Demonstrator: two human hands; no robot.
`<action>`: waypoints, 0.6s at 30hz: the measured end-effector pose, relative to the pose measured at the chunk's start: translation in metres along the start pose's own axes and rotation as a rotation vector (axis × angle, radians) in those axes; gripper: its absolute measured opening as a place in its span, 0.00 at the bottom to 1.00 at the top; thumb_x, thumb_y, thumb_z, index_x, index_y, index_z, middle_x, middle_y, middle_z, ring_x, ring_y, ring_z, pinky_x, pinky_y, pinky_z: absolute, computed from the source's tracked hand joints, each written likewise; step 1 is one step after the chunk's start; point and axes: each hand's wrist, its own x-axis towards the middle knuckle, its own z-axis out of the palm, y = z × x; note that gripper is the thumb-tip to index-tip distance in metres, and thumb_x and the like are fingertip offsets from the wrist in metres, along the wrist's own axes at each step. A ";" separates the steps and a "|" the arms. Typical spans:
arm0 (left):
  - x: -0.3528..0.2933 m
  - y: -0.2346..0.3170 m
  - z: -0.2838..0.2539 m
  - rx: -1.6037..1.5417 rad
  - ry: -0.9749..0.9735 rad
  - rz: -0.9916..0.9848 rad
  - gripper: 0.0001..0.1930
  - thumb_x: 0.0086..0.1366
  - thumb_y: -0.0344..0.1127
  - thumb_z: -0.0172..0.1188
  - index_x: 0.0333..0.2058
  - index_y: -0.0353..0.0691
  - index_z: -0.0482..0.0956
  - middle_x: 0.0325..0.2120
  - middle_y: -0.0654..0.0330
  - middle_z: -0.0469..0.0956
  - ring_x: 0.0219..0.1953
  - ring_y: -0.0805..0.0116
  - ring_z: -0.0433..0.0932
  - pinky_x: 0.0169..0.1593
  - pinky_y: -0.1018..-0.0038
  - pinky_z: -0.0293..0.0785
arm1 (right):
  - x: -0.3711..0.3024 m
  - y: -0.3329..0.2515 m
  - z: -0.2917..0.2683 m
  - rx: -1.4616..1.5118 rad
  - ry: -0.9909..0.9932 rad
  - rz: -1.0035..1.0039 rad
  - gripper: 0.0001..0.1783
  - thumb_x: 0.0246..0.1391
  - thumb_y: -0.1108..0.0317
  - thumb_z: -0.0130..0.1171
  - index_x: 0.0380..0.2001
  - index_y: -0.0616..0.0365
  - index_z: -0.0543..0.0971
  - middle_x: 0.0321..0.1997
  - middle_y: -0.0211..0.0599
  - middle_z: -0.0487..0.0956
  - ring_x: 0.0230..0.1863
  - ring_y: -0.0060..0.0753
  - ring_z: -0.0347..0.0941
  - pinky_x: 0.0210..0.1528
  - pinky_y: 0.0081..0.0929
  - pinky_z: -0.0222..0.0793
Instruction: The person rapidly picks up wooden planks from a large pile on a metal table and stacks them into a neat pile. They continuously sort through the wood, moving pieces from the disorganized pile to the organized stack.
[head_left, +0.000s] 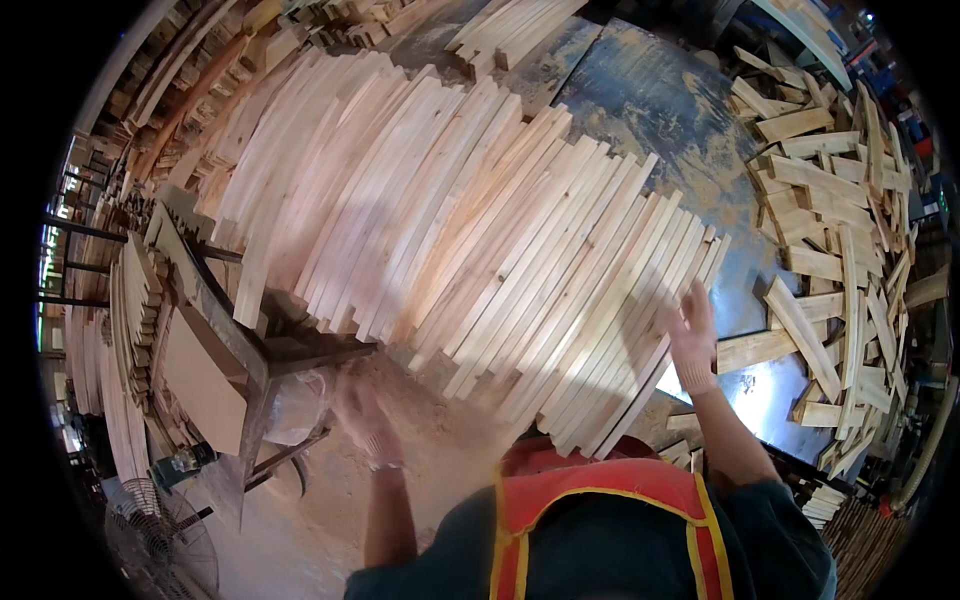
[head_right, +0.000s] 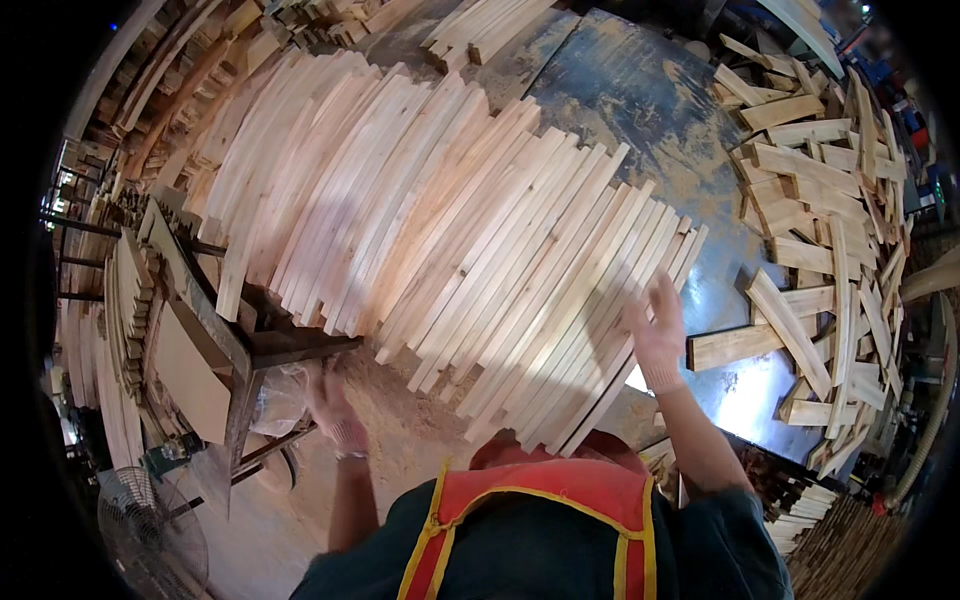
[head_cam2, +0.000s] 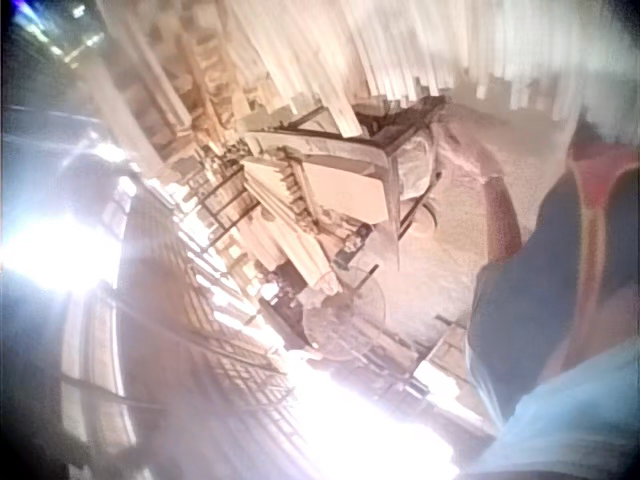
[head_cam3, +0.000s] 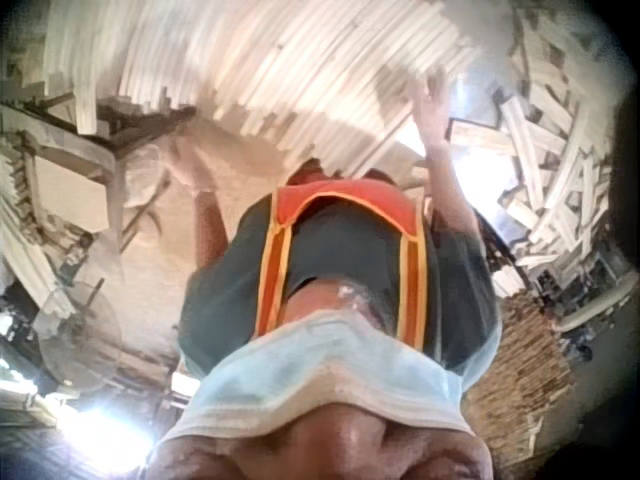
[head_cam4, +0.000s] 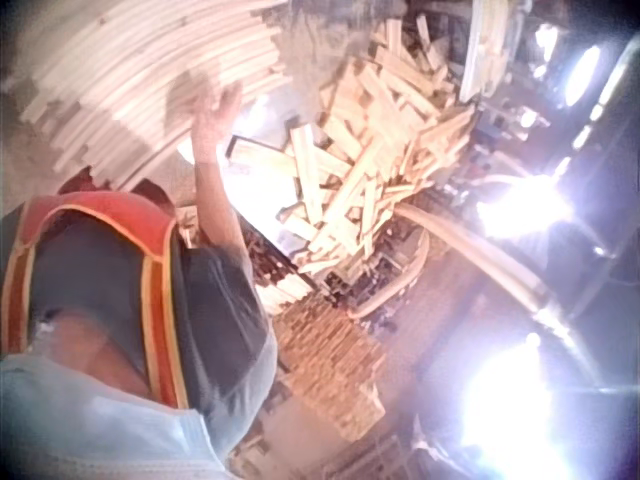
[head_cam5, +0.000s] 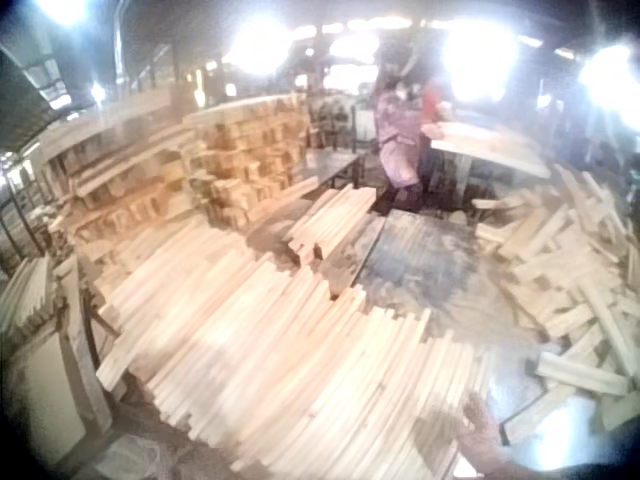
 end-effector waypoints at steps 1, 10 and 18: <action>-0.015 -0.045 0.000 -0.316 -0.134 -0.252 0.31 0.74 0.47 0.66 0.70 0.42 0.73 0.66 0.52 0.74 0.65 0.56 0.72 0.60 0.64 0.75 | -0.017 0.017 -0.026 -0.153 -0.096 0.180 0.41 0.64 0.65 0.69 0.75 0.64 0.65 0.60 0.46 0.79 0.65 0.39 0.76 0.66 0.36 0.73; -0.044 0.037 0.103 -0.769 -0.539 -0.687 0.41 0.70 0.70 0.55 0.71 0.46 0.73 0.67 0.59 0.76 0.65 0.54 0.77 0.67 0.52 0.75 | -0.067 0.049 -0.004 0.490 -0.411 0.649 0.41 0.63 0.48 0.71 0.69 0.61 0.67 0.49 0.39 0.84 0.51 0.33 0.76 0.55 0.32 0.75; -0.121 -0.055 0.110 0.762 -1.249 0.206 0.24 0.72 0.56 0.61 0.56 0.46 0.83 0.40 0.58 0.88 0.46 0.62 0.86 0.48 0.62 0.80 | 0.037 0.120 -0.142 0.278 -0.414 0.320 0.41 0.66 0.49 0.66 0.68 0.72 0.67 0.50 0.43 0.83 0.45 0.37 0.79 0.51 0.33 0.79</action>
